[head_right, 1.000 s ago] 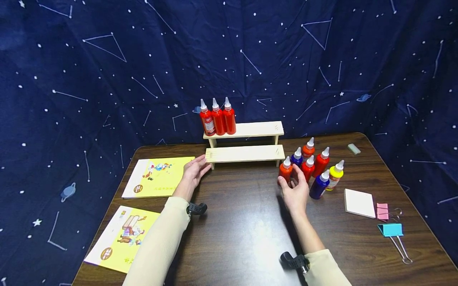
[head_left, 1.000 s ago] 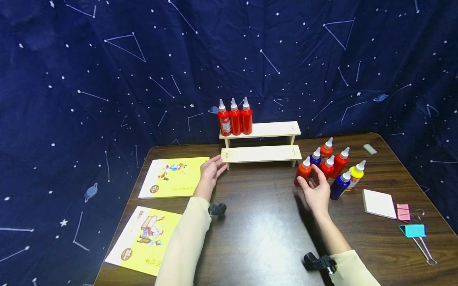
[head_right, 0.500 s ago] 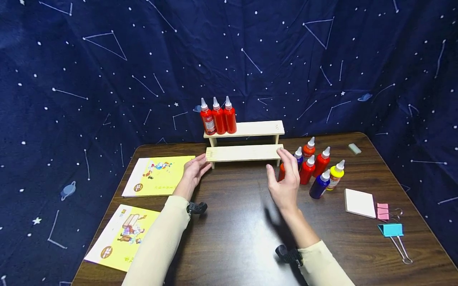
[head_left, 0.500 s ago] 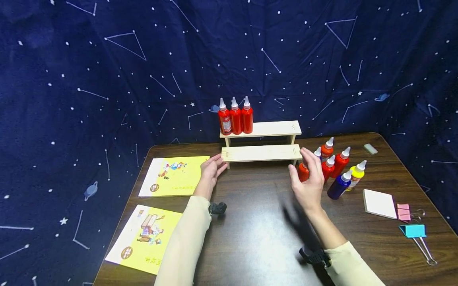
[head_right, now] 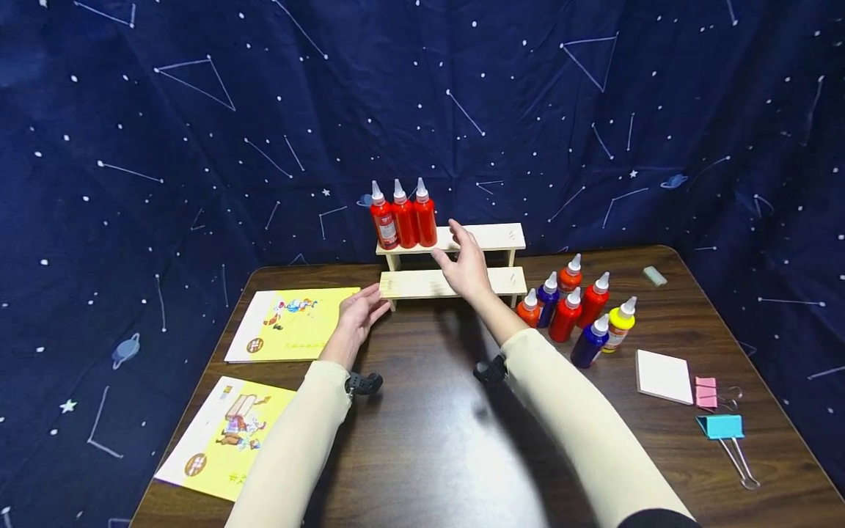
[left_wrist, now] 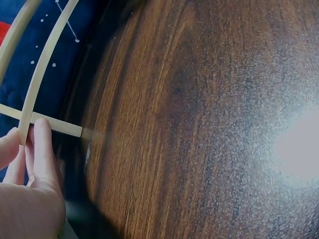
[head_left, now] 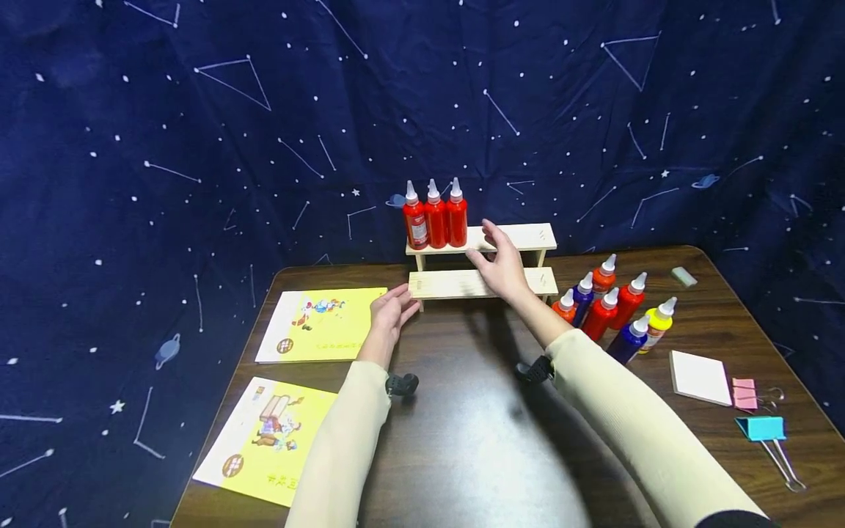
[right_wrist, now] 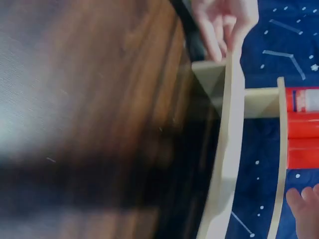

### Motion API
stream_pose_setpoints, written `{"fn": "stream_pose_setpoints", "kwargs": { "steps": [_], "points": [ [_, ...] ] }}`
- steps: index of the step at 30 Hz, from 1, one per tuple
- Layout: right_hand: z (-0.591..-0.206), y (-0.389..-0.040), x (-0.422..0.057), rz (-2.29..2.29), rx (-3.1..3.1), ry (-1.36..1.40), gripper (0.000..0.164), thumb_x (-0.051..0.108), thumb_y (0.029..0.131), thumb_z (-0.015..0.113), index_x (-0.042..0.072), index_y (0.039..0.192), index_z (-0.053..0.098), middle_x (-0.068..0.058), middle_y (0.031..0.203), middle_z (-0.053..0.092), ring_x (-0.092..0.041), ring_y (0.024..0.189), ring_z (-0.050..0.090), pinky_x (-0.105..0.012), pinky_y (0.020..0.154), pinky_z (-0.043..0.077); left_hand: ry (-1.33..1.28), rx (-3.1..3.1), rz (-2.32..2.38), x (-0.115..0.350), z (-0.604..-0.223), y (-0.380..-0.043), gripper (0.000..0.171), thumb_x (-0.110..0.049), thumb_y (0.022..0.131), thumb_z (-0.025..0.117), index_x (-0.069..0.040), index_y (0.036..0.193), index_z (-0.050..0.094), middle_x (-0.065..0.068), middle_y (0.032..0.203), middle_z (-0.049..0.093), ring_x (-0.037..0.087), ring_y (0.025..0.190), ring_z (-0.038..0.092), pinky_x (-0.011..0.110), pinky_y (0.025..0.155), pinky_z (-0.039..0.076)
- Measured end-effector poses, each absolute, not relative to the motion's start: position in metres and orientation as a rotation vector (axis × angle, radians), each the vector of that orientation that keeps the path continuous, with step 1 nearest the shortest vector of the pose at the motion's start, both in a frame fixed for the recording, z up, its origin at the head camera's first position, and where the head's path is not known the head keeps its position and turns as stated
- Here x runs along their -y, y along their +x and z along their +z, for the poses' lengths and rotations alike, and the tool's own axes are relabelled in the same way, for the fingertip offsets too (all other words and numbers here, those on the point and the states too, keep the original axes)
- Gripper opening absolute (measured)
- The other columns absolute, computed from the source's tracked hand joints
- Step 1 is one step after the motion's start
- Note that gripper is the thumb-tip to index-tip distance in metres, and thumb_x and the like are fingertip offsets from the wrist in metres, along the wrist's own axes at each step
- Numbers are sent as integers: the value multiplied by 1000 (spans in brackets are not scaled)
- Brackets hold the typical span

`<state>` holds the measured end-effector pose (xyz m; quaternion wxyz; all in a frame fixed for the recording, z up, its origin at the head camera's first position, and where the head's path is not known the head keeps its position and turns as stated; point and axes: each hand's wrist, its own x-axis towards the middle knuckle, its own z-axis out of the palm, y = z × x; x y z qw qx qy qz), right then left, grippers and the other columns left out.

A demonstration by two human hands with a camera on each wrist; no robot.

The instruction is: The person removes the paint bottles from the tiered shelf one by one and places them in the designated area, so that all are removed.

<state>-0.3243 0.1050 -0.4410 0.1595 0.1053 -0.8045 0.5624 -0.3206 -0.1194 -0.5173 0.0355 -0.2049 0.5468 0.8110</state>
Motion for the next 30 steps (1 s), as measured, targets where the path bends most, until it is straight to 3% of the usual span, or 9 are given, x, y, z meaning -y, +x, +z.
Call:
{"fn": "stream_pose_setpoints", "kwargs": {
  "steps": [5,12,18,21,24,30],
  "points": [
    [-435,-350,-93,1807,2262,350,78,6,86,70,-1,149,24,-26,147,34,-38,135,36,-50,108,42,-612,-1701,2515,119,-519,-320,28,5,88,61,3,115,67,16,111,67,19,85,64,28,77,62],
    [-429,-362,-78,1911,2277,300,81,5,89,66,1,152,15,-24,147,36,-34,135,37,-46,114,36,-627,-1664,2503,120,-518,-321,33,4,90,59,3,123,62,18,120,62,17,85,64,31,86,59],
    [-424,-364,-74,1665,2400,128,67,11,91,64,2,148,29,-25,126,49,-34,118,53,-38,105,47,-628,-1646,2500,120,-515,-321,35,4,90,59,3,125,60,16,117,61,14,78,63,31,88,58],
    [-420,-365,-71,1557,2439,76,56,14,92,64,1,141,41,-24,116,52,-33,111,53,-37,100,49,-625,-1644,2503,119,-515,-320,35,4,90,59,3,125,60,16,116,61,13,78,63,31,87,58],
    [-419,-364,-69,1564,2431,50,48,14,92,63,0,135,48,-23,118,54,-33,112,53,-36,100,49,-626,-1646,2503,119,-517,-321,35,4,90,59,3,124,61,17,117,61,13,77,64,31,88,58],
    [-425,-356,-68,1837,2244,58,44,6,92,61,-3,133,46,-23,129,54,-34,117,56,-39,100,52,-613,-1643,2490,121,-516,-321,37,5,90,58,4,127,59,19,123,59,18,87,63,33,92,56]
  ]
}}
